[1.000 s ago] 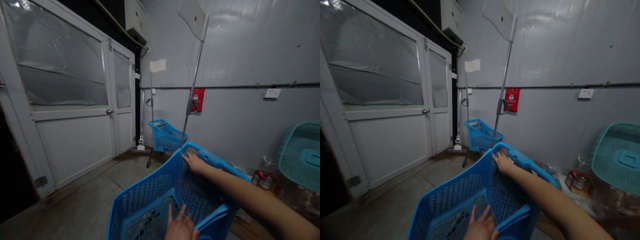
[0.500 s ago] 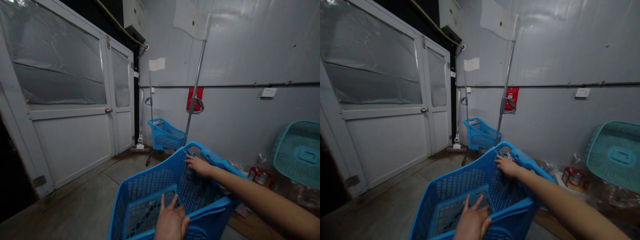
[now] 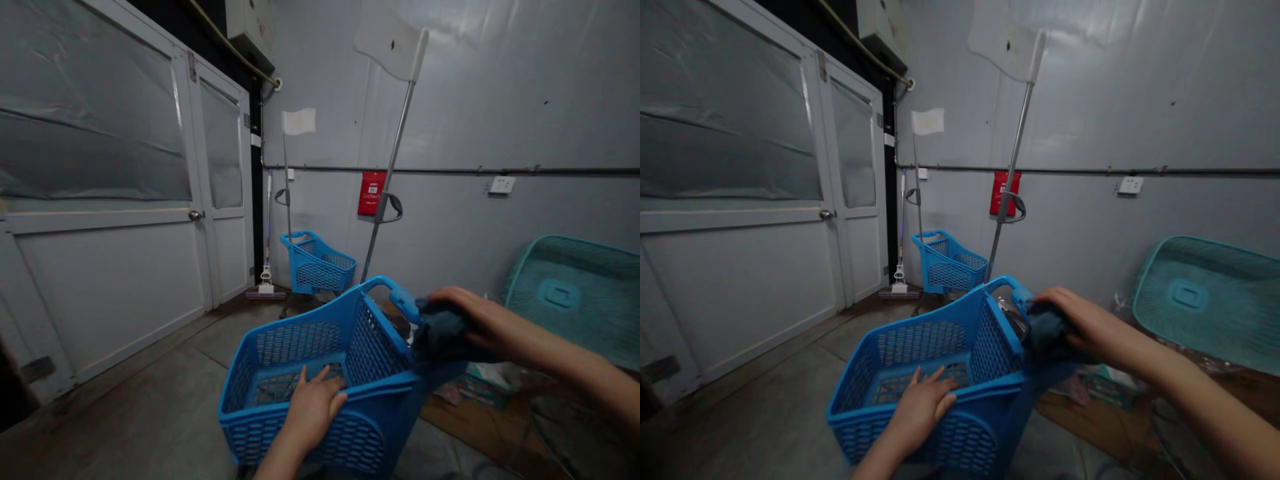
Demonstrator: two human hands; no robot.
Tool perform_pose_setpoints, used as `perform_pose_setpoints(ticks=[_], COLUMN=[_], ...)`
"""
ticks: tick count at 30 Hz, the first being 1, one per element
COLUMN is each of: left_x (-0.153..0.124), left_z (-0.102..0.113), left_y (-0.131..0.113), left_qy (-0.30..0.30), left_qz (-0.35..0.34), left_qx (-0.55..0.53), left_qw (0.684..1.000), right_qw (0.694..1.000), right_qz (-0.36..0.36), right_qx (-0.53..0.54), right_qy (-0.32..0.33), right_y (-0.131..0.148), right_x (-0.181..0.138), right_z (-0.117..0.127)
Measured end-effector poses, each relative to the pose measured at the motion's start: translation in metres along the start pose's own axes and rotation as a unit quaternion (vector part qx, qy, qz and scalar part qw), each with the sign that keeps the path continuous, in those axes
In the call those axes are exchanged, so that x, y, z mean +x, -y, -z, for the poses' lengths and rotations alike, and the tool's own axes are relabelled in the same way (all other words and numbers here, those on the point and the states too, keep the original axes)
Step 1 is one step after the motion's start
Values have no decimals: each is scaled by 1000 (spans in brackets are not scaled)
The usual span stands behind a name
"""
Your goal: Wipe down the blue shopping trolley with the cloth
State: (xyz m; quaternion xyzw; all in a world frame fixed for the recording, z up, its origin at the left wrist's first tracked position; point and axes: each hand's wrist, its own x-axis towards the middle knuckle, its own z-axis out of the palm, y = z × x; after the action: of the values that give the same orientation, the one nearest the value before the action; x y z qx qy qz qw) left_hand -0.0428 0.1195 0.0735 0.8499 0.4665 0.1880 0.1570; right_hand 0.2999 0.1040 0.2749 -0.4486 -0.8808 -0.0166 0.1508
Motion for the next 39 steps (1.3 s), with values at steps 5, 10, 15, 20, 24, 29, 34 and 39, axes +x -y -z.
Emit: perform_pose_setpoints(ticks=[5, 10, 15, 20, 24, 29, 34, 39], left_x=[2, -1, -4, -2, 14, 38, 32, 15], left_z=[0, -1, 1, 13, 12, 0, 10, 36], left_y=[3, 2, 3, 9, -9, -60, -76, -64], left_qy=[-7, -12, -9, 7, 5, -48, -34, 38], left_qz=[-3, -10, -18, -13, 6, -11, -74, -91], left_qx=[12, 15, 11, 40, 63, 22, 26, 38], left_qw=[1000, 1000, 1000, 999, 998, 999, 996, 994], right_qw=[999, 994, 972, 966, 972, 978, 982, 992], right_qz=[-11, -98, -125, -47, 32, 139, 91, 30], right_qx=[-27, -26, -32, -86, -101, -49, 29, 44], right_qy=[30, -40, -198, -239, -210, -144, -165, -115], right_y=[-14, -69, -76, -39, -10, 29, 9, -64], right_x=[-8, -23, -44, -49, -61, -71, -29, 54], right_z=[4, -78, -129, -132, -135, -124, -98, -100])
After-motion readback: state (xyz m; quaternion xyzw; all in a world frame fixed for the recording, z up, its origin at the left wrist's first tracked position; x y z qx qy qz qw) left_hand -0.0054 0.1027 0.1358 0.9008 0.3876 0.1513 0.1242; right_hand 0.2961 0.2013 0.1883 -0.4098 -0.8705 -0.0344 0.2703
